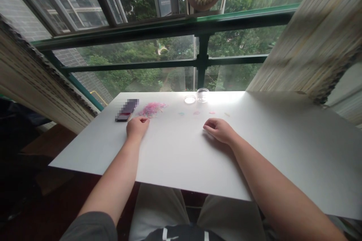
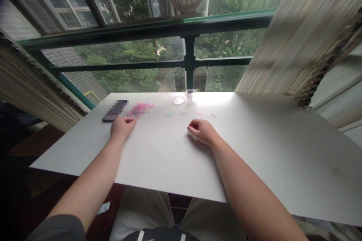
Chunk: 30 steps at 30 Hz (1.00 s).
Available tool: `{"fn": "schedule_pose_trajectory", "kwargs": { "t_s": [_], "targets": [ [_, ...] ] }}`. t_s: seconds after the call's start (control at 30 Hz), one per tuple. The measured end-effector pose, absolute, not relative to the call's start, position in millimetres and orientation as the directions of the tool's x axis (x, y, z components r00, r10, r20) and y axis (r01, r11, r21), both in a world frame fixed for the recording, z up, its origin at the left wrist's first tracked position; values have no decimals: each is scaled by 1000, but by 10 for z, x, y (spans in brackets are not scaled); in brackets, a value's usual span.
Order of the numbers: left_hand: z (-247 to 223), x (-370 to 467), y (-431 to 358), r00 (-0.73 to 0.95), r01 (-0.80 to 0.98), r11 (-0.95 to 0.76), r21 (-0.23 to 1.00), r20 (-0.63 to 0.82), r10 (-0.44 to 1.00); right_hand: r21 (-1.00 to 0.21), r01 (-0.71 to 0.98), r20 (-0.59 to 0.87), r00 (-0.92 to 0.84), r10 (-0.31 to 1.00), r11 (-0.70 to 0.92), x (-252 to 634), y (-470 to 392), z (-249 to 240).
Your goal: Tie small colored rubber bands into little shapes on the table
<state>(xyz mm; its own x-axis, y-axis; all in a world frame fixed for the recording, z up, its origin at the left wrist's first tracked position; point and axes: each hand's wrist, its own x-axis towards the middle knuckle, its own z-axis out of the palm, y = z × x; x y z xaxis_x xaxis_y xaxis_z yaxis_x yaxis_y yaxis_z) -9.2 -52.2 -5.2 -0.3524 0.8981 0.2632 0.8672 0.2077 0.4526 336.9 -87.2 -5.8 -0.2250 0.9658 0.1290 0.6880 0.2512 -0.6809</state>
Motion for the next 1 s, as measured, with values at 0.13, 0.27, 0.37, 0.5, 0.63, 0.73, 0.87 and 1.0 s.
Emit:
{"fn": "schedule_pose_trajectory", "kwargs": {
  "t_s": [0.13, 0.27, 0.37, 0.5, 0.63, 0.73, 0.87, 1.0],
  "targets": [
    [-67, -107, -518, -349, 874, 208, 439, 270, 897, -687, 681, 131, -229, 964, 255, 3361, -881, -55],
    [-78, -109, -501, -334, 886, 201, 418, 274, 902, -682, 683, 131, -235, 963, 260, 3354, -887, -50],
    [-79, -97, -491, -333, 896, 215, 389, 267, 904, -674, 691, 132, -235, 963, 261, 3352, -887, -50],
    [-70, -79, -486, -328, 900, 225, 374, 237, 915, -672, 692, 130, -241, 962, 264, 3351, -887, -45],
    [-43, -113, -493, -327, 895, 221, 388, 230, 917, -671, 686, 136, -257, 957, 280, 3343, -896, -32],
    [-12, -135, -509, -325, 888, 207, 411, 241, 915, -667, 691, 131, -260, 957, 278, 3333, -901, -23],
    [74, 65, -527, -251, 837, 108, 537, 200, 947, -660, 697, 130, -261, 956, 280, 3322, -896, -22],
    [184, 633, -535, 6, 726, -113, 678, 158, 987, -666, 689, 140, -263, 955, 287, 3324, -884, -36]
  ]
}}
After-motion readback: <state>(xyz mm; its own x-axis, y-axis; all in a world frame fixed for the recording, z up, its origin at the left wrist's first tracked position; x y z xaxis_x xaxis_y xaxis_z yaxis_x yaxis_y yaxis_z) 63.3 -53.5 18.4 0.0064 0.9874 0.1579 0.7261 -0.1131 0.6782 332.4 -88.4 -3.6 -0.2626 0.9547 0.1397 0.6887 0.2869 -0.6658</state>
